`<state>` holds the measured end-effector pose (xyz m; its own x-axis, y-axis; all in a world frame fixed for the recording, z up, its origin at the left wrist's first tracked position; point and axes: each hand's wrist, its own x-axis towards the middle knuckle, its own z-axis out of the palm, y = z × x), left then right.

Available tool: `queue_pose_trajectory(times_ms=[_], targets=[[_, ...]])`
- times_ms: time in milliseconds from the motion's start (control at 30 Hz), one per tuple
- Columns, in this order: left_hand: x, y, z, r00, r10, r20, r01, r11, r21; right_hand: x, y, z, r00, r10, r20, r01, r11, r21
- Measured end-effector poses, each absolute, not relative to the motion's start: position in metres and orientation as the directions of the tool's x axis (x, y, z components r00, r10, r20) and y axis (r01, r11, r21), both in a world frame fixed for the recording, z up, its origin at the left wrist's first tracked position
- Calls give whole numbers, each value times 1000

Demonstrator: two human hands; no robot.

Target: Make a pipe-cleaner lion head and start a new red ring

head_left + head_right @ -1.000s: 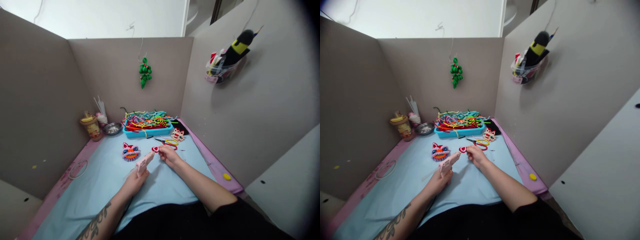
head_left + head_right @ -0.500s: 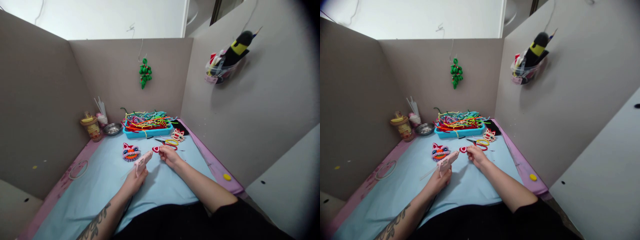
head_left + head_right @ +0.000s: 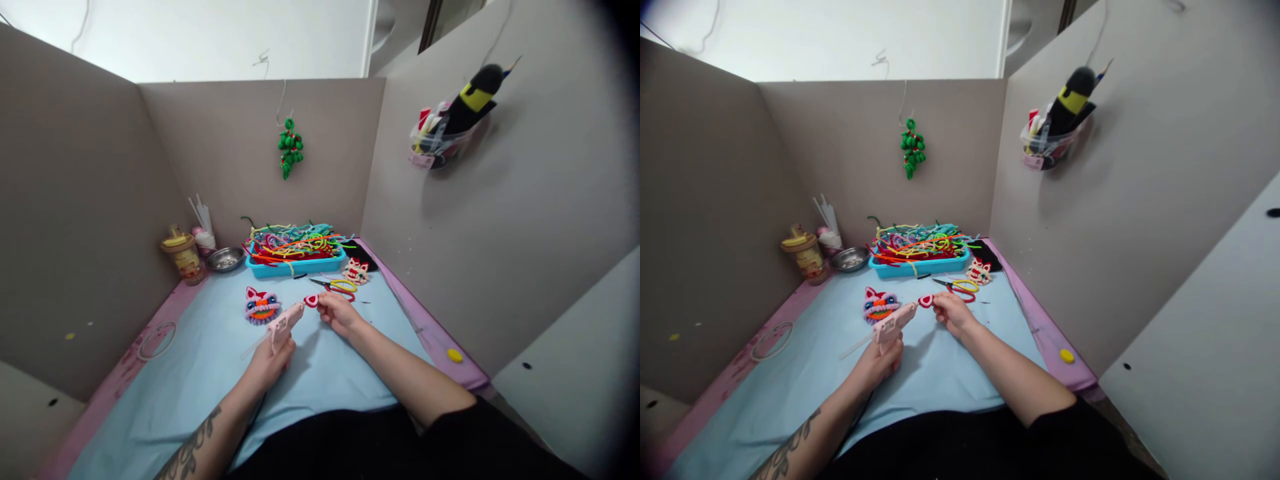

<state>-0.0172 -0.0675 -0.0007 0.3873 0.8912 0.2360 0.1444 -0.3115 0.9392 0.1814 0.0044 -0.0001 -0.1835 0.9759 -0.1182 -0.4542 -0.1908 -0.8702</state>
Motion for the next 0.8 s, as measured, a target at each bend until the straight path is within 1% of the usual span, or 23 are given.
queue_pose_trajectory(times_ms=[267, 433, 600, 800], targets=[[-15, -68, 3, 409, 871, 271, 159, -360, 919, 184, 4, 0, -197, 973, -120, -525, -208, -826], [-16, -69, 6, 412, 867, 281, 172, -376, 911, 185, 4, 0, -226, 965, -134, -527, -236, -817], [-16, -69, 5, 413, 869, 271, 179, -370, 912, 185, 5, -2, -219, 966, -137, -525, -235, -818], [-16, -71, 5, 399, 892, 211, 256, -330, 909, 184, 3, 0, -228, 965, -130, -516, -233, -824]])
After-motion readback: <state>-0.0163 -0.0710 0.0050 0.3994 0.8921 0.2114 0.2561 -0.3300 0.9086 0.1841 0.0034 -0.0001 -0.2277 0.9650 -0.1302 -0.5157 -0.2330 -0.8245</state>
